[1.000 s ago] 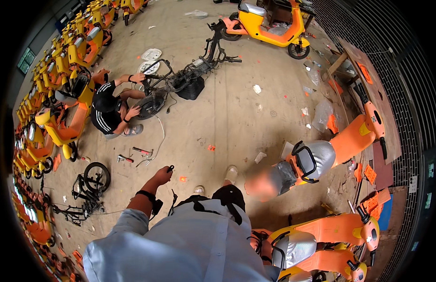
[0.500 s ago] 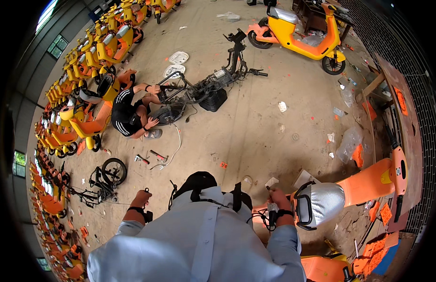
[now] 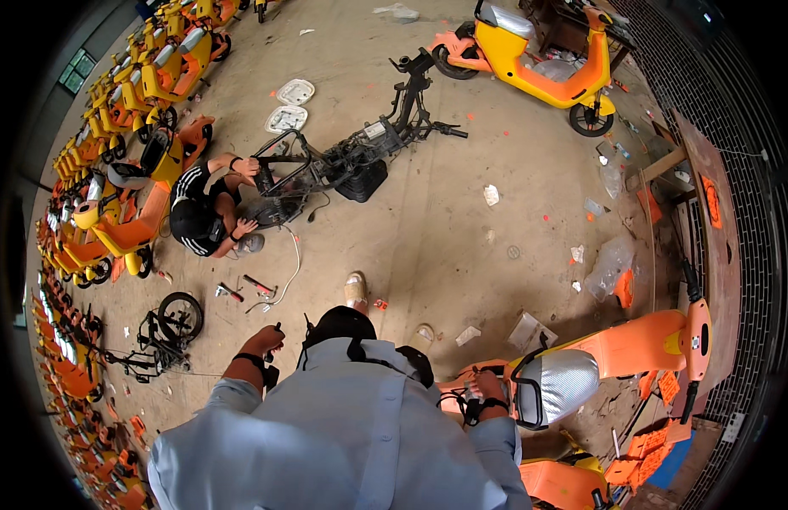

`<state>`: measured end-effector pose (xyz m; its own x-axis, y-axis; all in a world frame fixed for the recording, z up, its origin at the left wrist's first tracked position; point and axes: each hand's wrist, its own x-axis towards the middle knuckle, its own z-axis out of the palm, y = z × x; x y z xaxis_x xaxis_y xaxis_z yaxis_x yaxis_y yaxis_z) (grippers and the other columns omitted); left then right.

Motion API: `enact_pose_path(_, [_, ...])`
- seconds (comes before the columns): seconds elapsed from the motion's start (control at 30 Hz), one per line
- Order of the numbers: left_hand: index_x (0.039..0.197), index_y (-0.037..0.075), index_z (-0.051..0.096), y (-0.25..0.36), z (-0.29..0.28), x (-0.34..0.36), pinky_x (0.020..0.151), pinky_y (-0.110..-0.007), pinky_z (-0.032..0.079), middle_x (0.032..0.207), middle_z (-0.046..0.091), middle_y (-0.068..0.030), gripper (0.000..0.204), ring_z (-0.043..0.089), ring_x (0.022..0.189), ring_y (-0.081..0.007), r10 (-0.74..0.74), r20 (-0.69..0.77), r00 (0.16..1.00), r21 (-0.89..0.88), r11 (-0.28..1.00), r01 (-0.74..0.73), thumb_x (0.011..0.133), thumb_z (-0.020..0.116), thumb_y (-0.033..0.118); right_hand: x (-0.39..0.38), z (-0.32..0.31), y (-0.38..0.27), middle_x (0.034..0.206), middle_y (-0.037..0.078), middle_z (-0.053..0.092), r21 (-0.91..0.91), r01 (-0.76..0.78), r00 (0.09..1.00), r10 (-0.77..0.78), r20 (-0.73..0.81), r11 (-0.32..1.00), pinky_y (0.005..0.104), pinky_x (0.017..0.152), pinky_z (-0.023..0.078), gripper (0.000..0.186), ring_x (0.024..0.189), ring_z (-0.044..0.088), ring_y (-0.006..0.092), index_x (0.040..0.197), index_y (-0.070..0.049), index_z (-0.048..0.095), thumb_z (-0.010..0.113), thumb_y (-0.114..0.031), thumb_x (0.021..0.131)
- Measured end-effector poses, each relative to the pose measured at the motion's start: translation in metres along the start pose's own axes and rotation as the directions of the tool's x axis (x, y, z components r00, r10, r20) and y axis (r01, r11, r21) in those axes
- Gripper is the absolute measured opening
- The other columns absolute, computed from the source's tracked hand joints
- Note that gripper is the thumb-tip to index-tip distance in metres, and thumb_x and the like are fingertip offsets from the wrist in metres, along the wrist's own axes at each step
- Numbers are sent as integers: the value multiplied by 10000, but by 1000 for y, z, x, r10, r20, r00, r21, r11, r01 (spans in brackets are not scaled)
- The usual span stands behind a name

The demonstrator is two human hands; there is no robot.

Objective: The person works on scooter components in a warehouse, using a power drill to handle small parts and manually manipulating cables and mechanical assemblies at a workbench.

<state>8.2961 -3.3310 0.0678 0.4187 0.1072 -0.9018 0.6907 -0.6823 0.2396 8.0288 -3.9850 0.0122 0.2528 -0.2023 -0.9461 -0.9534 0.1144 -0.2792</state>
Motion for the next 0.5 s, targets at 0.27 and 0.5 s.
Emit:
enact_pose_path(0.27, [867,10,662,170,-94,88,580,-376,488,724,676,-98,210,627,632,-218,303,20,953,338,895,-292,857,585,205,-61,52,20,921,131,673,105,-39,968,64,-243,994,366,637,565,274,757,683,244,1097,2,585,492,-233,991])
enact_pose_path(0.5, [984,4,692,181,-144,181,803,-453,532,977,701,-245,260,669,898,-414,416,-204,886,192,904,-381,860,565,194,-39,72,-36,995,160,682,-139,135,964,-162,-212,981,365,683,574,343,786,694,249,1227,3,543,516,-231,978])
